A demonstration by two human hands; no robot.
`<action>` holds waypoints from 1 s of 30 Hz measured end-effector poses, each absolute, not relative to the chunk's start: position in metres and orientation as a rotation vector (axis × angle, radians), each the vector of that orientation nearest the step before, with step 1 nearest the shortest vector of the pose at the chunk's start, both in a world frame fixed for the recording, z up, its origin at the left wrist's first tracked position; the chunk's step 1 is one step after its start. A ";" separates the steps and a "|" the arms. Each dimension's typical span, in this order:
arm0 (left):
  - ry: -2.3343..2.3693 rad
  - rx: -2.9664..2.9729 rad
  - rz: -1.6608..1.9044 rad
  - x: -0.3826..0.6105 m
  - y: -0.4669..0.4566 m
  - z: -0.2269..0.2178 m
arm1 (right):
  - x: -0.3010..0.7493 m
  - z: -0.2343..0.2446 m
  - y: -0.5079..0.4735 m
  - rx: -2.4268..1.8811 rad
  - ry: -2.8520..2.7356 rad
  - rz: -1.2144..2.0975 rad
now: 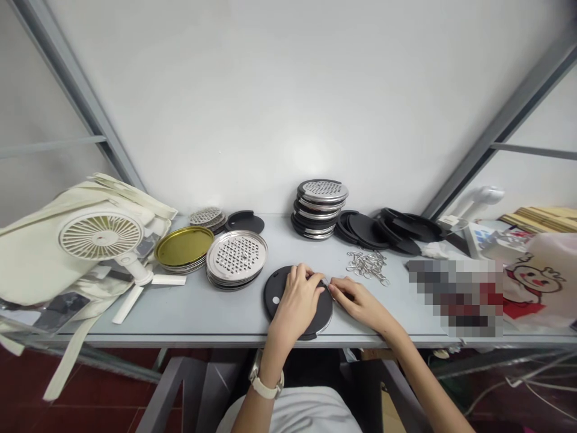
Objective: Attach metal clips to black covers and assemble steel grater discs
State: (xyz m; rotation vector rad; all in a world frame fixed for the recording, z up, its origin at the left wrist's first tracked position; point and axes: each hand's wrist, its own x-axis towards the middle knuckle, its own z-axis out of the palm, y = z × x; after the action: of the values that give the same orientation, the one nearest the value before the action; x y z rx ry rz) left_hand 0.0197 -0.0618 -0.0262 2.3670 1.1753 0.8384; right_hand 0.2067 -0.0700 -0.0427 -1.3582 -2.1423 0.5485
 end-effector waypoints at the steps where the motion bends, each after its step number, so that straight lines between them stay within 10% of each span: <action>1: 1.169 2.369 0.835 0.019 -0.062 -0.026 | 0.207 -0.043 -0.070 -1.352 -2.147 0.547; 30: 1.104 2.447 0.794 0.017 -0.063 -0.022 | 0.209 -0.045 -0.069 -1.365 -2.187 0.541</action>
State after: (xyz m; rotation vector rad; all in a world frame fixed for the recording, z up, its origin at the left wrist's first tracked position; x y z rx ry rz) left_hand 0.0168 -0.0626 -0.0219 2.4472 1.1043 0.7935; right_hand 0.2092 -0.0692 -0.0446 -1.3647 -2.1875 0.5405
